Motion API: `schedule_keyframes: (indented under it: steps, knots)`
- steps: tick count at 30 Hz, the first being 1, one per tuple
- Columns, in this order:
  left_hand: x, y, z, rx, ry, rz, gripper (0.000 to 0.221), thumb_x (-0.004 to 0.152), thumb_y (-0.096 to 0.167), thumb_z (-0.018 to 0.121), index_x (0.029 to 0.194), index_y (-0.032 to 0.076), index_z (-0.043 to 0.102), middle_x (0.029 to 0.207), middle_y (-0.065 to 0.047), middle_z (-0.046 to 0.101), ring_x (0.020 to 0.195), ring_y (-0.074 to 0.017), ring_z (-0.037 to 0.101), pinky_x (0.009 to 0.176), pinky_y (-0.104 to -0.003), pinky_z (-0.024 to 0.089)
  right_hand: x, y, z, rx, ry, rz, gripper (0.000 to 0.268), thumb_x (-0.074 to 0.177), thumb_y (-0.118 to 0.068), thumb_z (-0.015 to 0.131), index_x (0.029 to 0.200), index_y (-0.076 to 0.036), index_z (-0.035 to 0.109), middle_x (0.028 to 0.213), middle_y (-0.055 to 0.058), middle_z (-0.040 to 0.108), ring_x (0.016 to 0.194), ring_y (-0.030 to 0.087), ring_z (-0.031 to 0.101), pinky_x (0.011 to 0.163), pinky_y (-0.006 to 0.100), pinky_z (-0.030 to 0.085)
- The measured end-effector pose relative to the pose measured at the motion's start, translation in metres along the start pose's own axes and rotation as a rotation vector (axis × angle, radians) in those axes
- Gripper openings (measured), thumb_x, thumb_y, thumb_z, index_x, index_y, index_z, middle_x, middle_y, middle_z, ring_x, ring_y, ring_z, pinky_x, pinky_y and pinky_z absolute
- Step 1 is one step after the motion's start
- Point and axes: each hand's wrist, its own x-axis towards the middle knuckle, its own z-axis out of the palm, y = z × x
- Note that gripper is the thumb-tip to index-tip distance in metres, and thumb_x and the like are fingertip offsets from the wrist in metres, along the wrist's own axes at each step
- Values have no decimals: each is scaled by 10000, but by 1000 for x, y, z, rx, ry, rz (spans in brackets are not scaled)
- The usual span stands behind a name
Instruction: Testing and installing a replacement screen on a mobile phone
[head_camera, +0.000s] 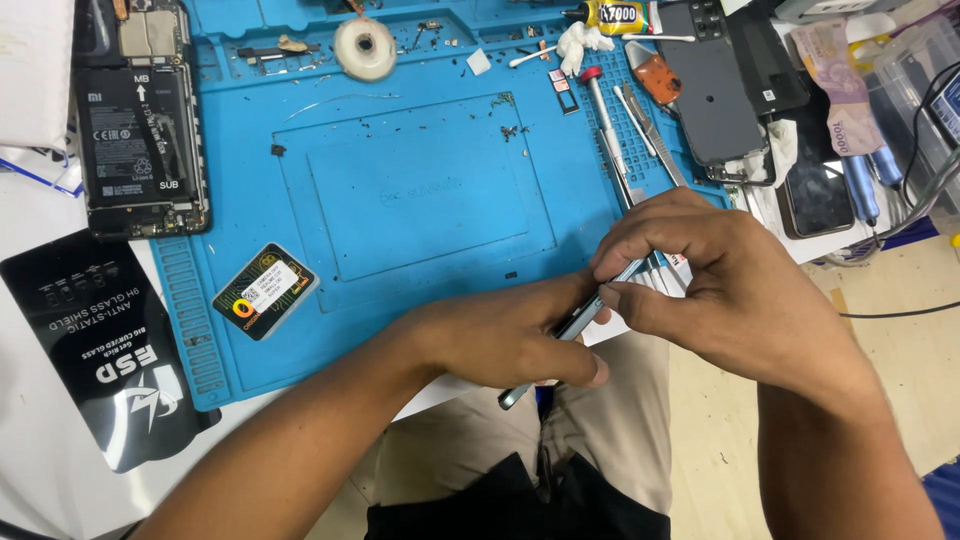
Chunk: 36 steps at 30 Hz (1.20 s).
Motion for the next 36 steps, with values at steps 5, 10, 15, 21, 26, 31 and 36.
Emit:
schedule_keyframes:
  steps: [5, 10, 15, 21, 26, 31, 36]
  knots:
    - [-2, 2, -2, 49, 4, -12, 611, 759, 354, 607, 1307, 91, 534, 1037, -9, 599, 933, -150, 567, 792, -333, 479, 3, -2, 0, 6, 2, -12, 67, 784, -158, 813, 841, -154, 778, 885, -23, 768, 1040, 144, 661, 909, 288, 505]
    - [-1, -2, 0, 36, -6, 49, 620, 773, 330, 616, 1335, 87, 516, 1070, -11, 592, 977, -143, 559, 836, -327, 489, 4, -2, -3, 41, -21, -22, 35, 797, -152, 800, 829, -160, 789, 863, -35, 771, 997, 145, 673, 904, 294, 489]
    - [0, -2, -2, 26, -2, 19, 623, 800, 345, 606, 1362, 90, 526, 1136, 2, 611, 1047, -130, 566, 875, -315, 477, 1, 0, -1, 35, 28, -40, 92, 775, -107, 790, 854, -151, 781, 860, -27, 757, 980, 151, 655, 890, 297, 489]
    - [2, -9, 1, -143, -23, 12, 412, 847, 207, 626, 1241, 103, 557, 901, 21, 569, 810, -100, 509, 736, -298, 471, 2, 0, -1, -22, 46, -81, 145, 727, -53, 728, 833, -148, 754, 826, -33, 741, 938, 168, 659, 769, 290, 524]
    - [2, -6, 1, -107, -14, -44, 361, 829, 226, 624, 1165, 102, 574, 916, 19, 599, 835, -114, 528, 761, -306, 472, 3, 5, -2, -8, 47, -153, 128, 767, -45, 740, 868, -123, 754, 832, 1, 737, 888, 183, 679, 784, 303, 525]
    - [2, -5, 0, -82, -10, -27, 312, 851, 239, 626, 1123, 101, 560, 908, 9, 587, 820, -124, 534, 738, -315, 470, 2, 6, -3, -4, 24, -144, 129, 804, -69, 754, 917, -129, 771, 901, 7, 749, 970, 189, 686, 835, 308, 538]
    - [0, 2, -1, -58, -23, -76, 426, 832, 278, 602, 1224, 115, 561, 988, -5, 611, 921, -133, 576, 821, -320, 486, 1, 4, -3, -22, 10, -180, 139, 871, -71, 667, 957, -94, 773, 931, 12, 773, 1028, 218, 664, 933, 342, 511]
